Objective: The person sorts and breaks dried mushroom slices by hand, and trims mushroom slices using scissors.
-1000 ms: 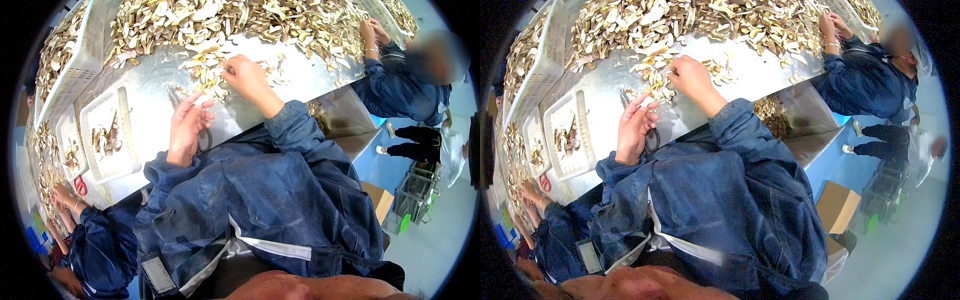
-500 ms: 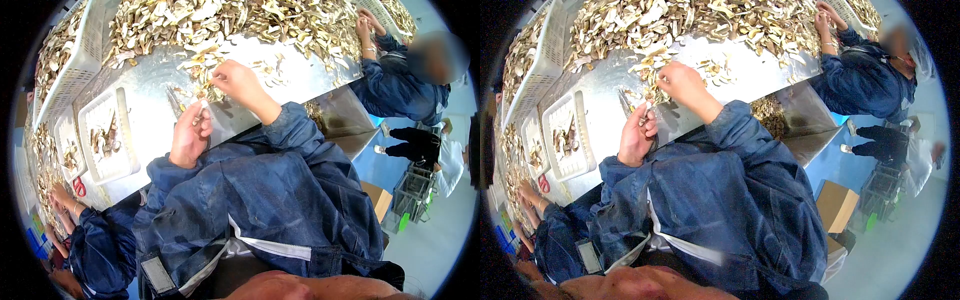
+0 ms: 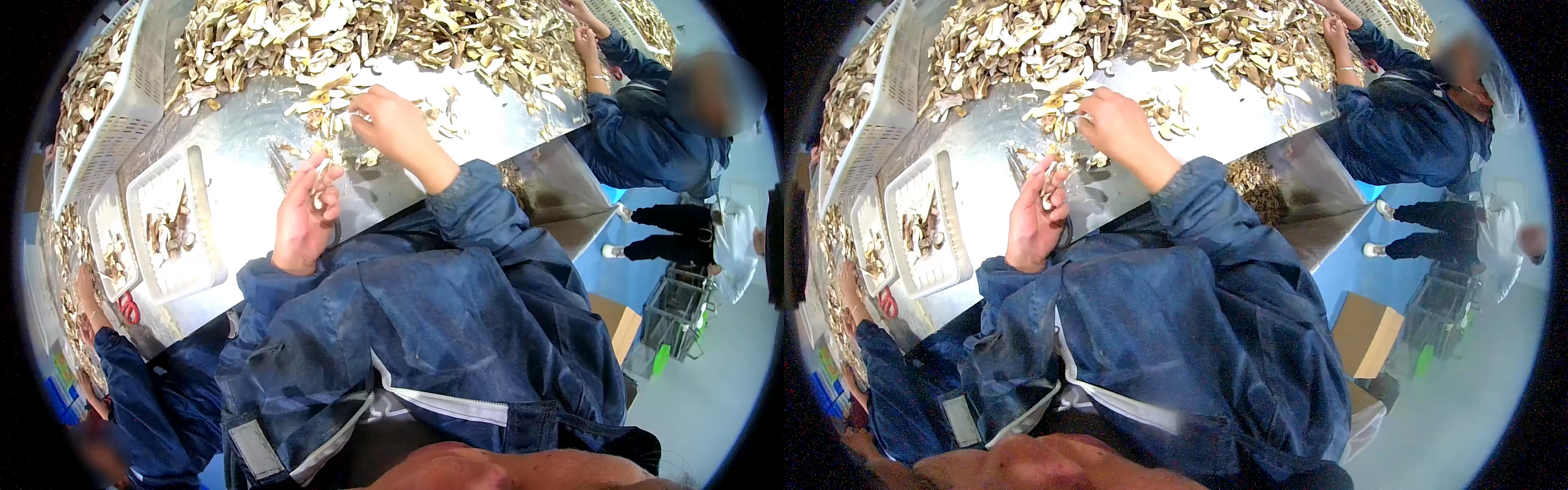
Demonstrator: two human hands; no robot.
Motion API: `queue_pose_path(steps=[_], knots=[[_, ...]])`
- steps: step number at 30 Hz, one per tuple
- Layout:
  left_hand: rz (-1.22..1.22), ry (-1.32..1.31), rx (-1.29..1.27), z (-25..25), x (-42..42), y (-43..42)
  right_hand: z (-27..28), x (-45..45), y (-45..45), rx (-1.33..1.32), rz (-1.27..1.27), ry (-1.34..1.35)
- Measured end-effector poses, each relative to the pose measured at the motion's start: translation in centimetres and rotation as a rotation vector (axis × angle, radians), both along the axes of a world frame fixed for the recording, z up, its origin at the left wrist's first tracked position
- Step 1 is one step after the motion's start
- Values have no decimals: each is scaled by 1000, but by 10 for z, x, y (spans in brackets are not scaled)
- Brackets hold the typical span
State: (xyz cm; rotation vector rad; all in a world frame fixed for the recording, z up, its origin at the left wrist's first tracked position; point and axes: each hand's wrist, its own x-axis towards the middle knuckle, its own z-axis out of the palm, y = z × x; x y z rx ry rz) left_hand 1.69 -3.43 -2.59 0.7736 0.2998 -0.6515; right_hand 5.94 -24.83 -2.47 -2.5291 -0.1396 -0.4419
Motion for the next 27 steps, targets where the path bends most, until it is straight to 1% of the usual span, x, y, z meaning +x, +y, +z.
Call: queue_pose_path(steps=[2,6,9,12,15,18,19,22,25,27], knots=[[-13,-16,-2,0,0,2,-4,14,12,-39,-6,-11],[-36,-77,20,2,-1,10,-19,29,17,-204,-45,-11],[-16,-72,43,4,-2,12,-16,18,14,-91,-9,3],[6,-65,36,3,-1,9,-8,5,7,66,-33,20],[33,-24,-42,3,1,4,12,-8,7,287,89,157],[67,5,-123,7,2,-3,35,-19,18,517,364,388],[79,11,-144,8,2,-4,38,-18,21,462,353,376],[4,-37,-149,-2,3,5,16,4,28,135,93,235],[-50,-49,-257,-20,5,17,2,8,39,-107,36,154],[-18,-41,-213,-22,5,21,4,4,40,-68,23,179]])
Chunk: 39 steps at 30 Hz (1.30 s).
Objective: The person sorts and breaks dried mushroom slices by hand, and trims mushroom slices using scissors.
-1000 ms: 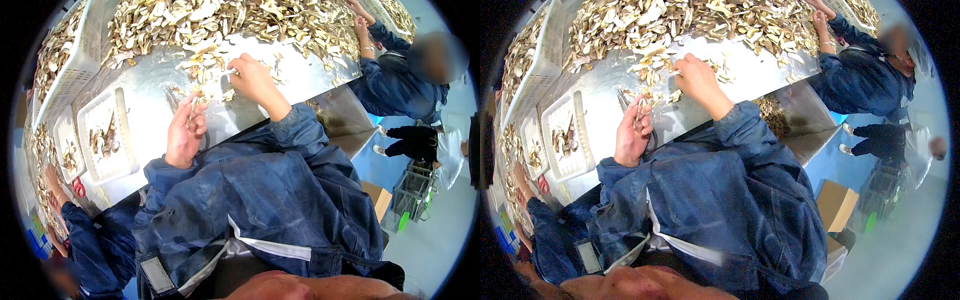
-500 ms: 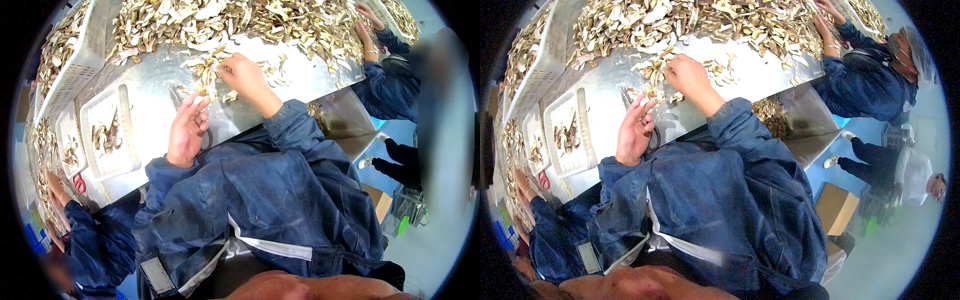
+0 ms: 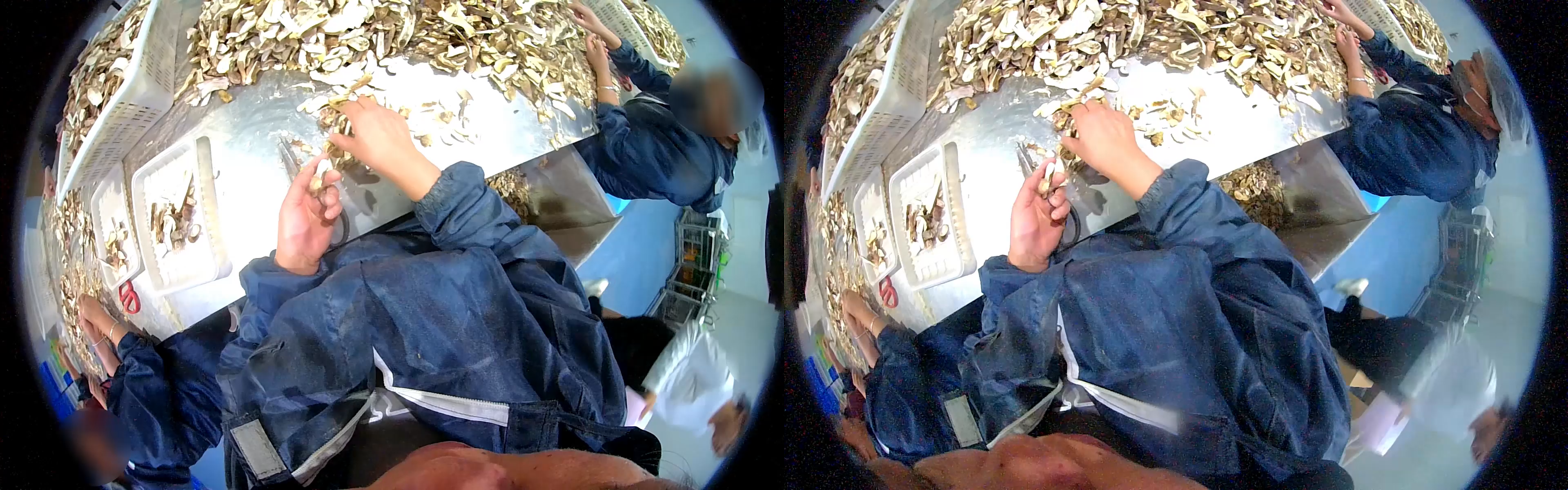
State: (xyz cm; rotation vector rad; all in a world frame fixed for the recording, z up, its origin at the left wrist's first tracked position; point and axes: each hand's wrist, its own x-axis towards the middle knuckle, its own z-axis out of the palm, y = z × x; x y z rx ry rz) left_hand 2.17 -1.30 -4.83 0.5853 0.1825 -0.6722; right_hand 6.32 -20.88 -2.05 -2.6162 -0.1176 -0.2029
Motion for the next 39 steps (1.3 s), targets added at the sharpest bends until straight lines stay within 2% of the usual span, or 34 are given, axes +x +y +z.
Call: queue_pose_path(steps=[5,10,13,15,19,20,23,26,29,39], knots=[[109,102,145,15,-2,-8,-10,-5,-10,155,-6,33],[133,67,234,26,-5,-18,-11,-9,-23,507,48,128],[33,-127,224,19,-2,-8,0,-12,-26,720,113,216],[19,-147,328,27,-1,-10,10,-18,-26,792,203,249],[-24,-136,422,43,-3,-24,32,-32,-14,660,297,238],[-56,-155,434,40,-3,-26,31,-33,-11,592,315,156],[-81,-130,426,35,-2,-24,36,-37,-10,537,336,161],[-57,-94,363,31,-2,-18,26,-36,-15,878,379,312],[-47,-108,347,31,-3,-19,14,-32,-18,1056,285,390],[-48,-109,339,31,-7,-21,19,-33,-18,1071,218,509]])
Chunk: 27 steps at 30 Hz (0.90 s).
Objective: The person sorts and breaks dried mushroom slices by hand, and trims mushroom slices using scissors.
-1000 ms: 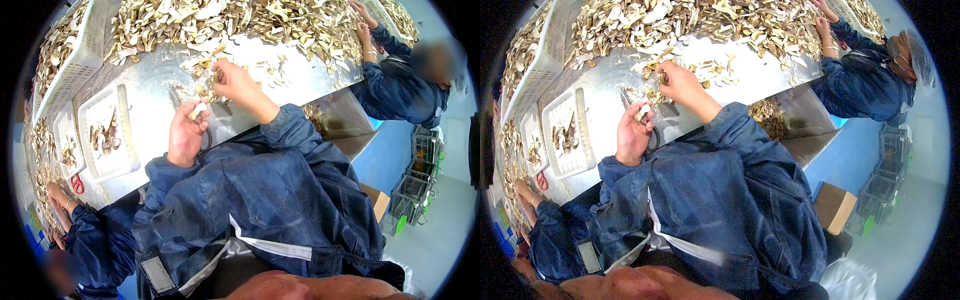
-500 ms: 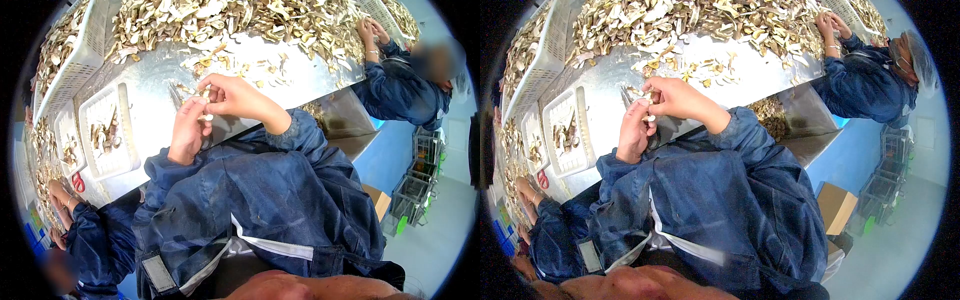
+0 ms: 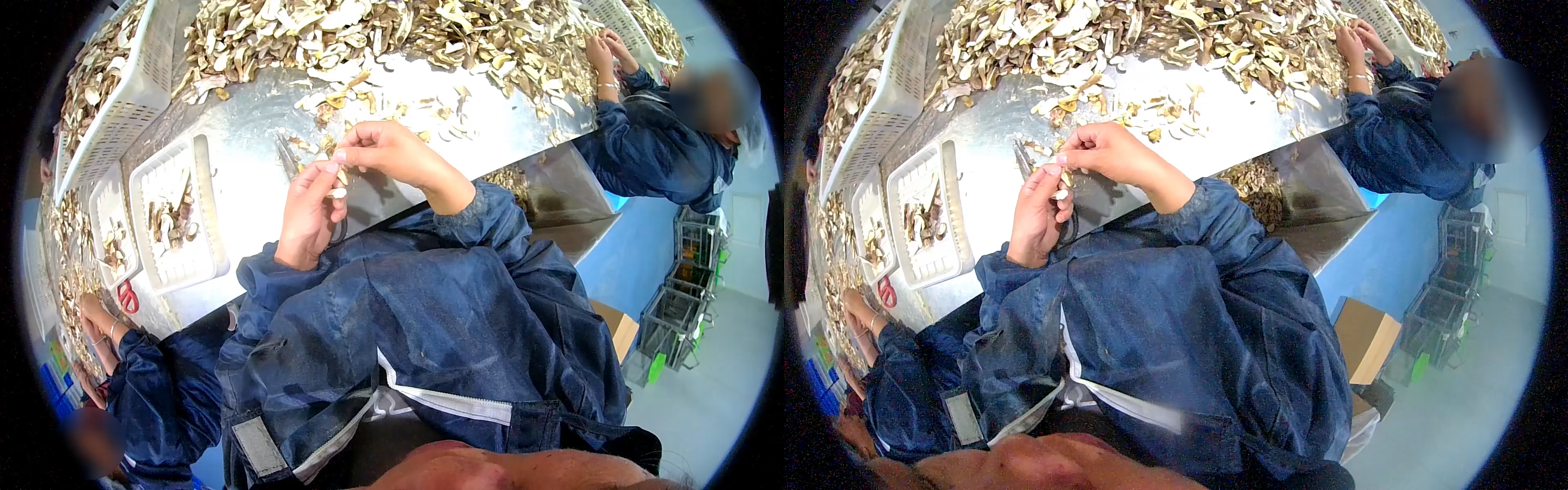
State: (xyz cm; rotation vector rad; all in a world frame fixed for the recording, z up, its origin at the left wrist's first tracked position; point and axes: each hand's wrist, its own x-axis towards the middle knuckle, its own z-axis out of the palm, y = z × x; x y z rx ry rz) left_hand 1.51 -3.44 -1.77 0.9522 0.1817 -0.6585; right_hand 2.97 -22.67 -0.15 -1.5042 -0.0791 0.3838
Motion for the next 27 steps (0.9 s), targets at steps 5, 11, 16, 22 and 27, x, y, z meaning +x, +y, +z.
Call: queue_pose_path(steps=[5,11,16,22,27], knots=[[2,10,-7,-3,0,0,-11,1,-2,53,25,20],[-16,-2,-62,-6,2,6,-23,9,-10,53,6,43],[5,46,-322,-11,4,17,-23,25,-14,-747,-301,-540],[0,25,-300,4,1,15,-32,67,7,-1024,-321,-649],[61,46,-226,-2,1,21,-30,64,10,-1010,-324,-675]])
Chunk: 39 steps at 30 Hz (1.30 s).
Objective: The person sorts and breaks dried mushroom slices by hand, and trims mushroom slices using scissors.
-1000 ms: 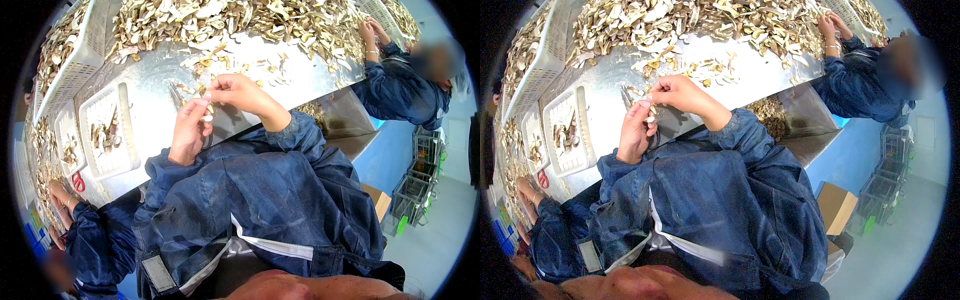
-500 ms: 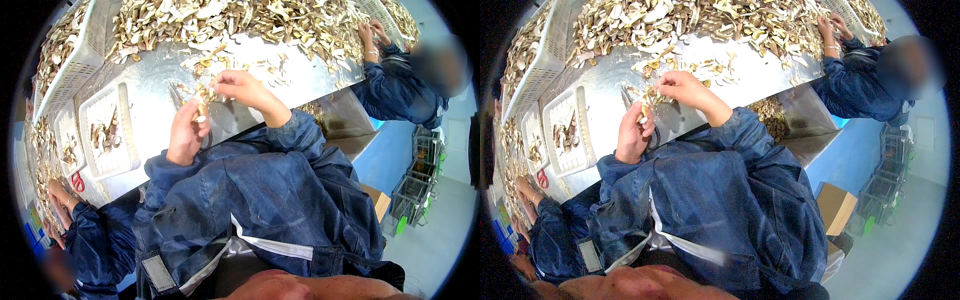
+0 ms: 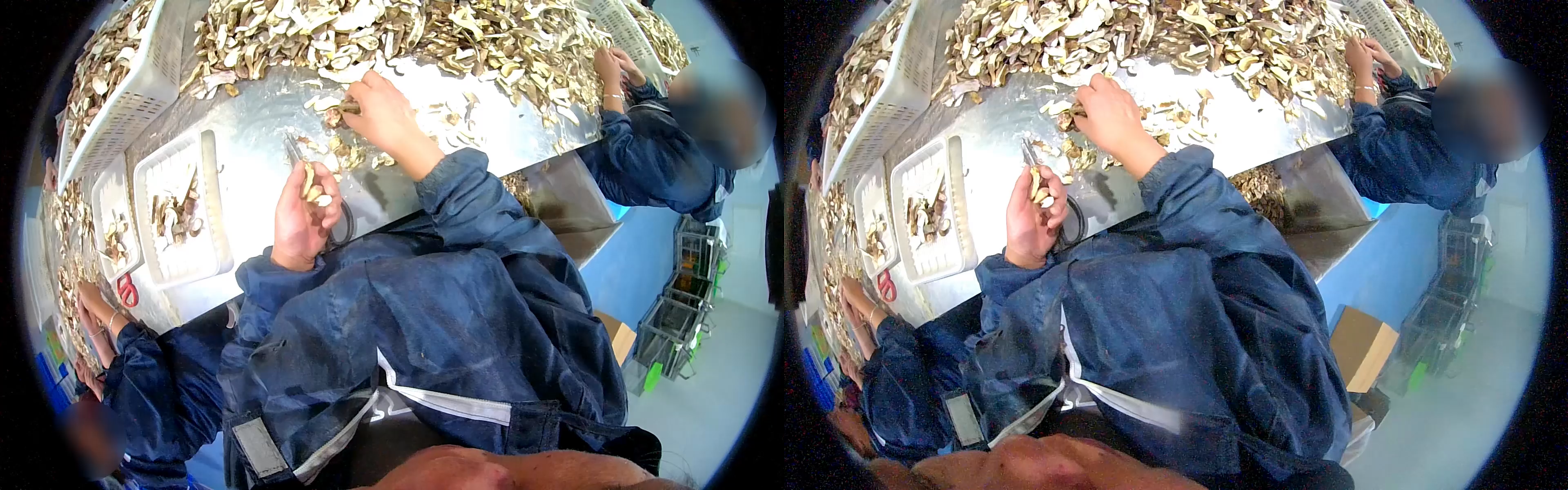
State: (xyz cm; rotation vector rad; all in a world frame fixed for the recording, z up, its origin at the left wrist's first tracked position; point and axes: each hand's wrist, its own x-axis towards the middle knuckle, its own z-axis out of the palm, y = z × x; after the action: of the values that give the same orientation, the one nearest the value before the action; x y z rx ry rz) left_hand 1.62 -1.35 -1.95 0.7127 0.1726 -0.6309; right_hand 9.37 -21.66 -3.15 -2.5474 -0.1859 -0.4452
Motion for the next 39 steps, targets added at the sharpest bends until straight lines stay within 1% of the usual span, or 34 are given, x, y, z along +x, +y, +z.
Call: queue_pose_path(steps=[3,6,9,12,15,18,21,24,30,33,36,39], knots=[[-9,33,-46,-6,4,2,-3,-7,-7,66,9,5],[14,58,-7,0,4,-2,8,-16,-15,490,23,393],[12,-32,-16,-6,7,-3,12,-26,-21,900,128,500],[35,-19,-27,-7,8,-5,19,-34,-21,1043,181,593],[32,-45,-34,-10,9,-5,18,-36,-20,1130,213,630],[21,-115,30,-11,8,-7,18,-37,-19,1155,243,655],[5,-155,166,-4,8,-11,26,-41,-16,1163,224,698],[12,-156,222,4,9,-17,21,-43,-14,1217,270,741],[32,-123,255,-1,11,-21,23,-48,-11,1221,292,776],[42,-119,233,-4,11,-19,30,-51,-12,1222,264,801],[55,-117,253,-6,11,-18,24,-50,-12,1251,241,824],[61,-95,264,-8,10,-17,25,-50,-13,1198,269,846]])
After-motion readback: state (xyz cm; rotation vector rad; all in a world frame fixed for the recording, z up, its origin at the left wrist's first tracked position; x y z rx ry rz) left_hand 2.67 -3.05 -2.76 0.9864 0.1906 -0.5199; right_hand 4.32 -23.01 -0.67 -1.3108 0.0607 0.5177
